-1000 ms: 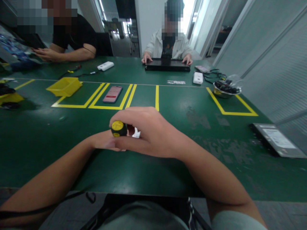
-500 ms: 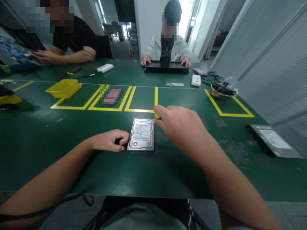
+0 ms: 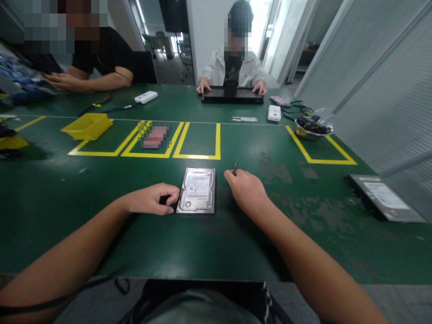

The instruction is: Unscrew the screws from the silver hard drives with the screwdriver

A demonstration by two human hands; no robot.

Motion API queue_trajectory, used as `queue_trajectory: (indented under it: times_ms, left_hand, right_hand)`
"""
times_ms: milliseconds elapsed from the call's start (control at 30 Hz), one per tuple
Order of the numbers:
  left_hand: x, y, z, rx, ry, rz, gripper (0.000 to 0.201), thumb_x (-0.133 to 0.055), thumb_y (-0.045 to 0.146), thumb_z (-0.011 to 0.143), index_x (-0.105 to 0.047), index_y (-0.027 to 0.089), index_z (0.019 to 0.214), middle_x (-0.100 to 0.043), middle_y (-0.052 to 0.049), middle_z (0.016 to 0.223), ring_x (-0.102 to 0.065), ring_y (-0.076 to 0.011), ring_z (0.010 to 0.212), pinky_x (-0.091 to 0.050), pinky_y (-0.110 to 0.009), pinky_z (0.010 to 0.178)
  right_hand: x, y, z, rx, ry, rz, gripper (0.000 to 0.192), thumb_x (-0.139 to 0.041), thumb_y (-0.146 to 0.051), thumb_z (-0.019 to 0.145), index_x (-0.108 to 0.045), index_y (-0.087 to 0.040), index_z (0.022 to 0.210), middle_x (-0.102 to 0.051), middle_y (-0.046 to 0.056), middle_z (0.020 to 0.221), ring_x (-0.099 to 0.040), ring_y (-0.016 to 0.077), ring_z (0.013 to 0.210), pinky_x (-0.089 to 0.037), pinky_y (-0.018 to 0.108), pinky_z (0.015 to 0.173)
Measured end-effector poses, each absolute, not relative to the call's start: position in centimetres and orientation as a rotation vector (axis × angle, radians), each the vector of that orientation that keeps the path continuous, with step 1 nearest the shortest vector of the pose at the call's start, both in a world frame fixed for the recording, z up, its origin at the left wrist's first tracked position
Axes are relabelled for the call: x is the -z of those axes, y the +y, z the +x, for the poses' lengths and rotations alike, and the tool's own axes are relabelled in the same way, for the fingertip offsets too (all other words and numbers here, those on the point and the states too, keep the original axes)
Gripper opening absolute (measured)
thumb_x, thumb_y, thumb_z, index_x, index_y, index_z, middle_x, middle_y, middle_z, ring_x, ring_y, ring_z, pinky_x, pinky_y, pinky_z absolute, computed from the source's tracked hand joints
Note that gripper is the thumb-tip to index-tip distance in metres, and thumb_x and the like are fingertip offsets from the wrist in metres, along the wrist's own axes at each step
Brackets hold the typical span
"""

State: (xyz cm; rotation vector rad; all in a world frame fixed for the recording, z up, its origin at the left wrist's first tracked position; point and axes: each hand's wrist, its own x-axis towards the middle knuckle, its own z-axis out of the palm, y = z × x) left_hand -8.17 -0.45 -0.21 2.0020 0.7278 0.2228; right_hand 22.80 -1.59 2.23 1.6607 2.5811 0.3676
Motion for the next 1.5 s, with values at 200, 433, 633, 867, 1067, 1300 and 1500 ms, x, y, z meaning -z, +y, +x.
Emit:
queue_trajectory:
  times_ms: [200,433,633,867,1067,1300,1500]
  left_hand:
    - [0.3,-0.3,-8.2,-0.233,0.732,1.972,0.022,-0.065,0.016,0.076,-0.042,0.017,0.073,-0.047,0.005,0.072,-0.043,-0.0101,0.068,-0.033,-0.022,0.063]
    - [0.2,-0.3,-8.2,-0.231,0.754,1.986,0.021,-0.065,0.019,0.077,-0.045,0.017,0.073,-0.048,0.004,0.073,-0.046,-0.0112,0.070,-0.033,-0.023,0.064]
    - [0.0,-0.3,-8.1,-0.232,0.756,2.004,0.018,-0.064,0.019,0.077,-0.046,0.017,0.073,-0.050,0.003,0.075,-0.047,-0.0119,0.071,-0.033,-0.023,0.065]
    - [-0.5,-0.5,-7.8,-0.236,0.755,1.989,0.016,-0.064,0.018,0.077,-0.049,0.016,0.074,-0.052,0.003,0.074,-0.048,-0.0115,0.071,-0.036,-0.022,0.066]
    - [-0.5,-0.7,-8.0,-0.260,0.736,2.001,0.011,-0.057,0.015,0.080,-0.061,0.014,0.090,-0.058,0.000,0.077,-0.053,-0.0121,0.071,-0.040,-0.024,0.067]
    - [-2.4,-0.9,-8.4,-0.408,0.962,2.348,0.010,-0.053,0.018,0.086,-0.062,0.016,0.088,-0.061,-0.002,0.080,-0.054,-0.0132,0.072,-0.041,-0.025,0.069]
    - [-3.6,-0.6,-10.7,-0.206,1.565,2.696,0.024,-0.046,0.028,0.093,-0.064,0.017,0.103,-0.066,-0.009,0.099,-0.060,-0.0234,0.091,-0.044,-0.033,0.080]
  right_hand:
    - [-0.4,-0.8,23.6,-0.395,2.573,1.667,0.036,-0.037,-0.024,0.100,-0.056,-0.016,0.130,-0.068,0.013,0.097,-0.063,0.0227,0.084,-0.040,0.031,0.068]
    - [-0.1,-0.7,24.3,-0.434,2.539,1.677,0.040,-0.036,-0.028,0.101,-0.054,-0.016,0.134,-0.068,0.015,0.103,-0.062,0.0255,0.091,-0.040,0.034,0.072]
    - [-0.4,-0.4,24.8,-0.442,2.507,1.701,0.038,-0.038,-0.029,0.100,-0.057,-0.018,0.131,-0.068,0.015,0.108,-0.063,0.0260,0.091,-0.040,0.033,0.069]
    - [-0.7,-0.7,24.9,-0.451,2.507,1.730,0.038,-0.037,-0.033,0.100,-0.060,-0.018,0.127,-0.068,0.016,0.109,-0.063,0.0274,0.093,-0.044,0.035,0.071]
    - [-1.0,-1.3,24.5,-0.523,2.571,1.731,0.038,-0.040,-0.029,0.099,-0.059,-0.017,0.129,-0.055,0.020,0.135,-0.056,0.0333,0.112,-0.047,0.039,0.082]
    - [-0.2,-2.3,23.3,-0.640,3.159,1.233,0.036,-0.046,-0.022,0.097,-0.061,-0.011,0.128,-0.056,0.020,0.138,-0.051,0.0333,0.124,-0.046,0.045,0.096]
    - [-0.4,-4.0,22.1,-0.440,3.426,0.822,0.037,-0.055,-0.027,0.094,-0.062,-0.007,0.124,-0.062,0.021,0.128,-0.054,0.0325,0.121,-0.049,0.047,0.095]
